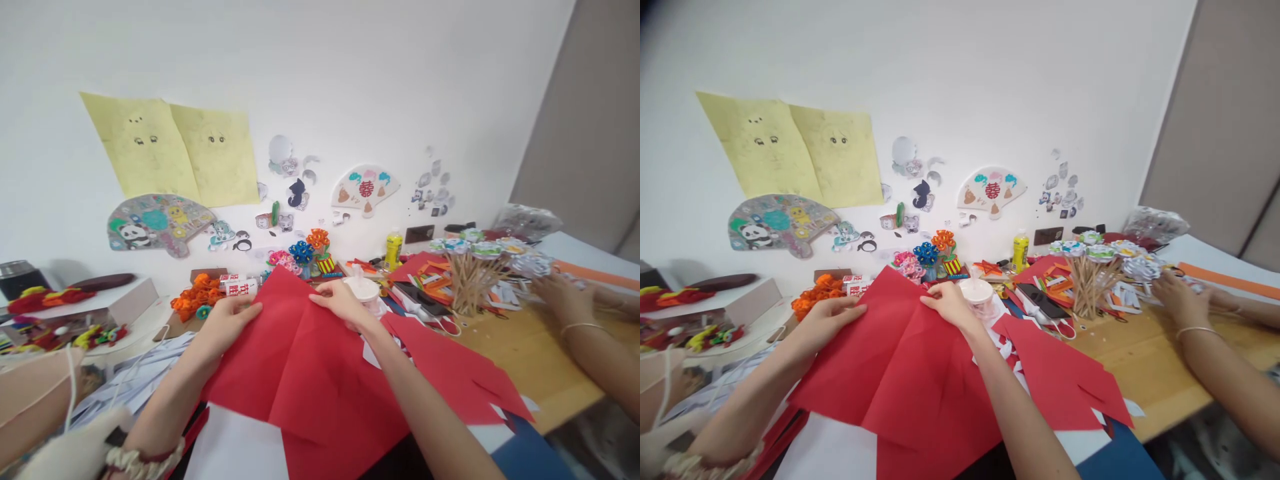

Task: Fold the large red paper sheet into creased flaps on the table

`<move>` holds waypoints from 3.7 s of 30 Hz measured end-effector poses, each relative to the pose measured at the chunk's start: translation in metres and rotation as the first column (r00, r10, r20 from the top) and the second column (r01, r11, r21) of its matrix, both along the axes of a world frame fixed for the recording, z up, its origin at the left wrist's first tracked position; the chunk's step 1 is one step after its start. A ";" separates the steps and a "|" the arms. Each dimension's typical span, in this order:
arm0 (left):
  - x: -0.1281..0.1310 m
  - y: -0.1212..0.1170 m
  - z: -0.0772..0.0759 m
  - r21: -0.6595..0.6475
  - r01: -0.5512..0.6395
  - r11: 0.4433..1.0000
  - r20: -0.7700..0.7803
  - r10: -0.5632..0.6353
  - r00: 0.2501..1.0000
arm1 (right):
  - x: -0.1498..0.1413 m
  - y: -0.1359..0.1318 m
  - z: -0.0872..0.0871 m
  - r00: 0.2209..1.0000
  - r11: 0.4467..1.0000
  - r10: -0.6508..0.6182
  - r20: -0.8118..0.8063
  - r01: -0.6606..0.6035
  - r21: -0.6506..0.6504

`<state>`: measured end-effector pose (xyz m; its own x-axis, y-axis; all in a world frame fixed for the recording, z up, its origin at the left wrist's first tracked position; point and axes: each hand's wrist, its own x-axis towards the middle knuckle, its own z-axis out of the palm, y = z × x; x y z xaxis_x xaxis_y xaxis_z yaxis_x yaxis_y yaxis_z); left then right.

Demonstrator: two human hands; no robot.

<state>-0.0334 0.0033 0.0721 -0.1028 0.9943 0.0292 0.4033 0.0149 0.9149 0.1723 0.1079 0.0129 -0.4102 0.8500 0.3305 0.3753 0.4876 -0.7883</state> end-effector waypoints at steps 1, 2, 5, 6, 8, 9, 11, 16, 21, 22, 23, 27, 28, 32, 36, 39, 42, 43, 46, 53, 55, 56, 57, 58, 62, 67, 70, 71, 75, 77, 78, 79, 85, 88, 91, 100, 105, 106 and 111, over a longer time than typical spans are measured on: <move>-0.004 -0.001 -0.006 -0.050 0.026 0.998 0.054 -0.024 0.998 | 0.001 0.001 0.000 0.998 0.998 0.050 -0.039 -0.052 -0.043; -0.007 -0.002 -0.012 -0.087 0.034 0.996 0.053 -0.029 0.998 | 0.002 0.002 -0.001 0.992 0.991 0.102 -0.071 -0.107 -0.075; -0.011 -0.005 -0.030 -0.124 0.012 0.992 -0.315 -0.050 0.948 | 0.006 0.003 -0.002 0.967 0.954 0.241 -0.087 -0.252 -0.163; -0.008 -0.006 -0.034 -0.023 -0.066 0.998 -0.516 0.045 0.855 | 0.006 0.003 -0.001 0.960 0.940 0.270 -0.073 -0.280 -0.196; 0.004 -0.007 -0.039 0.327 -0.123 0.937 -0.737 0.334 0.588 | 0.005 0.000 0.000 0.948 0.916 0.317 -0.036 -0.316 -0.249; 0.011 -0.007 -0.040 0.440 -0.033 0.897 -0.767 0.395 0.506 | 0.003 -0.001 0.001 0.937 0.902 0.348 -0.027 -0.342 -0.264; 0.026 -0.005 -0.041 0.468 0.174 0.866 -0.813 0.345 0.469 | 0.000 -0.003 0.002 0.902 0.864 0.431 -0.027 -0.422 -0.274; 0.037 0.012 -0.045 0.257 0.205 0.944 -0.682 0.027 0.731 | -0.002 -0.005 0.003 0.833 0.803 0.550 -0.061 -0.547 -0.235; 0.026 0.020 -0.050 0.253 0.255 0.933 -0.404 -0.138 0.904 | 0.002 -0.006 0.006 0.827 0.792 0.556 -0.087 -0.558 -0.246; 0.025 0.020 -0.050 0.258 0.263 0.930 -0.376 -0.154 0.914 | 0.002 -0.006 0.007 0.824 0.789 0.559 -0.093 -0.563 -0.247; 0.024 0.019 -0.049 0.260 0.269 0.927 -0.350 -0.168 0.921 | 0.002 -0.007 0.009 0.820 0.785 0.563 -0.101 -0.569 -0.244; 0.027 0.011 -0.036 0.250 0.295 0.922 -0.257 -0.230 0.938 | 0.002 -0.015 0.022 0.805 0.767 0.580 -0.124 -0.591 -0.250; 0.028 0.008 -0.031 0.250 0.304 0.919 -0.238 -0.246 0.940 | 0.003 -0.018 0.027 0.803 0.762 0.579 -0.138 -0.594 -0.260; 0.037 -0.013 -0.003 0.234 0.329 0.915 -0.150 -0.301 0.942 | 0.011 -0.039 0.053 0.793 0.729 0.575 -0.203 -0.609 -0.314; 0.043 -0.026 0.007 0.169 0.364 0.916 -0.099 -0.351 0.931 | 0.019 -0.053 0.067 0.766 0.668 0.598 -0.236 -0.639 -0.381; 0.041 -0.019 -0.006 0.147 0.366 0.919 -0.135 -0.347 0.928 | 0.017 -0.047 0.056 0.791 0.678 0.578 -0.200 -0.602 -0.422; 0.036 -0.002 -0.029 0.164 0.338 0.927 -0.269 -0.287 0.919 | 0.012 -0.031 0.030 0.840 0.748 0.528 -0.128 -0.531 -0.398; 0.034 0.004 -0.037 0.164 0.355 0.920 -0.299 -0.296 0.907 | 0.009 -0.025 0.020 0.845 0.767 0.523 -0.109 -0.523 -0.373; 0.031 0.019 -0.056 0.125 0.410 0.903 -0.321 -0.355 0.878 | 0.003 -0.012 -0.006 0.835 0.757 0.533 -0.134 -0.541 -0.366; 0.029 0.028 -0.079 0.174 0.381 0.908 -0.346 -0.306 0.887 | -0.005 -0.006 -0.036 0.850 0.753 0.441 -0.287 -0.525 -0.397; 0.030 0.027 -0.082 0.179 0.374 0.910 -0.359 -0.293 0.886 | -0.006 -0.007 -0.039 0.848 0.758 0.431 -0.308 -0.525 -0.386; 0.030 0.027 -0.083 0.178 0.373 0.910 -0.360 -0.293 0.886 | -0.007 -0.007 -0.040 0.846 0.758 0.429 -0.317 -0.528 -0.383; 0.030 0.026 -0.083 0.176 0.374 0.911 -0.358 -0.294 0.886 | -0.007 -0.008 -0.042 0.845 0.758 0.427 -0.322 -0.528 -0.382; 0.030 0.026 -0.084 0.175 0.375 0.910 -0.355 -0.297 0.886 | -0.007 -0.008 -0.043 0.846 0.760 0.423 -0.323 -0.526 -0.382; 0.031 0.026 -0.085 0.180 0.363 0.914 -0.347 -0.287 0.893 | -0.008 -0.007 -0.048 0.857 0.782 0.404 -0.320 -0.505 -0.366; 0.031 0.025 -0.083 0.200 0.357 0.913 -0.316 -0.285 0.905 | -0.007 -0.008 -0.048 0.857 0.801 0.407 -0.315 -0.501 -0.328; 0.030 0.026 -0.084 0.203 0.346 0.916 -0.286 -0.283 0.916 | -0.007 -0.008 -0.045 0.855 0.806 0.422 -0.301 -0.506 -0.308; 0.030 0.027 -0.084 0.208 0.340 0.917 -0.277 -0.279 0.920 | -0.007 -0.008 -0.045 0.854 0.807 0.427 -0.298 -0.508 -0.302; 0.029 0.029 -0.088 0.229 0.338 0.913 -0.274 -0.273 0.922 | -0.008 -0.007 -0.045 0.861 0.819 0.434 -0.264 -0.500 -0.282; 0.028 0.029 -0.088 0.223 0.340 0.913 -0.289 -0.271 0.918 | -0.008 -0.006 -0.046 0.868 0.833 0.442 -0.226 -0.491 -0.255; 0.027 0.029 -0.088 0.218 0.339 0.915 -0.301 -0.267 0.915 | -0.008 -0.006 -0.047 0.874 0.845 0.444 -0.196 -0.481 -0.234; 0.026 0.029 -0.088 0.214 0.335 0.918 -0.321 -0.258 0.911 | -0.007 -0.006 -0.047 0.886 0.863 0.438 -0.152 -0.461 -0.206; 0.008 0.032 -0.091 0.164 0.129 0.978 -0.560 -0.016 0.829 | -0.004 -0.009 -0.052 0.935 0.975 0.049 0.351 -0.122 0.188; -0.001 0.034 -0.095 0.158 0.039 0.987 -0.584 0.061 0.809 | -0.007 -0.010 -0.059 0.890 0.945 -0.078 0.448 -0.077 0.317; -0.004 0.036 -0.099 0.166 -0.041 0.985 -0.604 0.134 0.786 | -0.012 -0.011 -0.070 0.885 0.942 -0.128 0.447 -0.033 0.335; -0.009 0.037 -0.102 0.128 -0.119 0.985 -0.618 0.173 0.766 | -0.014 -0.007 -0.089 0.858 0.952 -0.119 0.500 -0.044 0.303; -0.008 0.036 -0.100 0.126 -0.127 0.984 -0.583 0.177 0.793 | -0.014 -0.006 -0.089 0.858 0.960 -0.105 0.503 -0.044 0.277; -0.008 0.036 -0.099 0.127 -0.129 0.983 -0.576 0.179 0.797 | -0.014 -0.006 -0.089 0.858 0.961 -0.107 0.502 -0.041 0.275; -0.011 0.036 -0.099 0.101 -0.164 0.981 -0.530 0.193 0.826 | -0.016 -0.006 -0.090 0.858 0.960 -0.130 0.497 -0.017 0.281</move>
